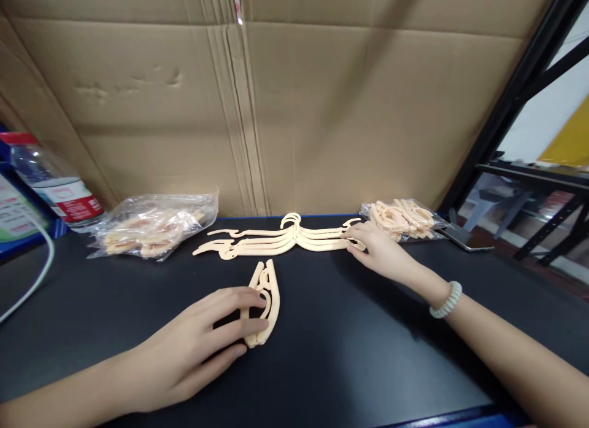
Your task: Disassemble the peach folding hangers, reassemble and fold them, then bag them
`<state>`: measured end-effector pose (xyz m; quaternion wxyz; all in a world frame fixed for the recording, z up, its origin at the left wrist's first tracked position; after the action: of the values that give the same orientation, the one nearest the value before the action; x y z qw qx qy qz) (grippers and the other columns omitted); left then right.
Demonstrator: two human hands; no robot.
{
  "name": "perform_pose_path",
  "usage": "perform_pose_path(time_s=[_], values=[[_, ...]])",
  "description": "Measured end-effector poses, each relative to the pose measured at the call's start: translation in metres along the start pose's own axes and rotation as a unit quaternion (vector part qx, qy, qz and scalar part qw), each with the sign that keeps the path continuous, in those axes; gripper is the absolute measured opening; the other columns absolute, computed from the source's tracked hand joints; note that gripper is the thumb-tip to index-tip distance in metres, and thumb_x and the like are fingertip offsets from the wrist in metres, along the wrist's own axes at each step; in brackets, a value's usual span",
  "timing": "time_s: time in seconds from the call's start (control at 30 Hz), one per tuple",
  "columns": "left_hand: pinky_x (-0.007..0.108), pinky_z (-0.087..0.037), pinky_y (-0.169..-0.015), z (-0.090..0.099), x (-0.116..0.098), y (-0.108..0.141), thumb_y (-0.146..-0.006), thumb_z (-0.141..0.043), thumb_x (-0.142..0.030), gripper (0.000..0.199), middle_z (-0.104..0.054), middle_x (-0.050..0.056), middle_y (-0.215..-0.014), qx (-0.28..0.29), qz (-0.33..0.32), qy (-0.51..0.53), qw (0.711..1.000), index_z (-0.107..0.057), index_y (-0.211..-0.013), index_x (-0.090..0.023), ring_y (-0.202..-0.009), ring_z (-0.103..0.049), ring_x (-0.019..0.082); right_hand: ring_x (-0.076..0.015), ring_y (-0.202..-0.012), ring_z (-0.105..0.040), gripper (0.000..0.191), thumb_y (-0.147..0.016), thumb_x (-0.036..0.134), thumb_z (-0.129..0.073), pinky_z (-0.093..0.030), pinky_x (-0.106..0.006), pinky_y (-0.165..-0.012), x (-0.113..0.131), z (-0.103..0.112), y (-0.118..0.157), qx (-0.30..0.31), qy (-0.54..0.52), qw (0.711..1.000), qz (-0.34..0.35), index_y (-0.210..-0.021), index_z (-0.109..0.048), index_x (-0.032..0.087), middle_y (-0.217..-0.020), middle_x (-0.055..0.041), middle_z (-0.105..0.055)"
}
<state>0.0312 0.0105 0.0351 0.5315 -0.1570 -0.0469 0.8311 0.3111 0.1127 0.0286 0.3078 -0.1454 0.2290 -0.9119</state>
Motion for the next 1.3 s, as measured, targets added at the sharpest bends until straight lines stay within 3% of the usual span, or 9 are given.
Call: perform_pose_path(time_s=[0.13,0.5,0.77,0.93,1.13,1.3], values=[[0.034,-0.045,-0.101,-0.003,0.007,0.0,-0.093,-0.04,-0.011,0.035,-0.051,0.011,-0.125,0.023,0.018,0.021,0.999,-0.053,-0.124,-0.021,-0.12,-0.049,0.021,-0.0259,-0.099,-0.059,0.022,-0.088,0.021,-0.051,-0.049,-0.043,-0.088,0.003,-0.008,0.002,0.01,0.0,1.0,0.004,-0.105,-0.064,0.018,-0.106,-0.0105,-0.065],[0.036,-0.047,-0.102,0.001,0.015,0.001,-0.092,-0.043,-0.01,0.034,-0.053,0.011,-0.125,-0.019,0.034,0.013,0.999,-0.055,-0.122,-0.022,-0.125,-0.046,0.024,-0.0251,-0.093,-0.057,0.018,-0.088,0.021,-0.054,-0.05,-0.043,-0.083,0.001,-0.017,0.0,0.02,-0.004,1.0,-0.004,-0.102,-0.065,0.02,-0.101,-0.0097,-0.064],[0.051,-0.036,-0.11,-0.002,0.011,-0.001,-0.085,-0.041,0.0,0.059,-0.04,0.005,-0.149,0.018,-0.013,-0.019,1.0,-0.047,-0.136,-0.028,-0.143,-0.023,0.029,-0.0257,-0.094,-0.058,0.018,-0.086,0.021,-0.055,-0.05,-0.043,-0.082,0.002,-0.017,0.001,0.009,-0.012,1.0,-0.005,-0.101,-0.065,0.022,-0.1,-0.0094,-0.064],[0.05,-0.035,-0.111,-0.005,0.013,0.001,-0.08,-0.042,0.003,0.065,-0.043,0.005,-0.147,0.036,-0.016,-0.012,0.999,-0.046,-0.137,-0.027,-0.141,-0.028,0.029,-0.0257,-0.094,-0.057,0.017,-0.087,0.019,-0.054,-0.049,-0.043,-0.083,0.003,-0.017,0.001,0.009,-0.011,1.0,0.0,-0.1,-0.065,0.021,-0.1,-0.0095,-0.063],[0.046,-0.039,-0.11,-0.006,0.014,0.0,-0.088,-0.04,-0.003,0.051,-0.049,0.007,-0.142,0.037,0.001,-0.041,0.998,-0.051,-0.132,-0.024,-0.136,-0.037,0.027,-0.0254,-0.093,-0.057,0.017,-0.087,0.018,-0.053,-0.05,-0.043,-0.083,0.001,-0.018,0.0,0.012,-0.011,1.0,0.001,-0.1,-0.065,0.021,-0.099,-0.0092,-0.064],[0.045,-0.043,-0.106,-0.004,0.012,0.002,-0.09,-0.042,-0.007,0.045,-0.053,0.01,-0.135,-0.001,0.002,-0.046,0.999,-0.054,-0.129,-0.025,-0.131,-0.042,0.027,-0.0258,-0.092,-0.057,0.017,-0.089,0.02,-0.052,-0.05,-0.044,-0.082,-0.001,-0.018,0.0,0.005,-0.012,1.0,0.002,-0.099,-0.065,0.021,-0.098,-0.0094,-0.064]])
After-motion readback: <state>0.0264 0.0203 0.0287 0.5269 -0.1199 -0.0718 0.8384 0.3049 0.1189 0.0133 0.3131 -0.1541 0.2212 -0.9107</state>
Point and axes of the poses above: each hand's wrist, its own y-axis away from the middle knuckle, its own z-axis out of the back of the hand, x = y × z, the point moved 6 cm from there along -y, towards the middle knuckle
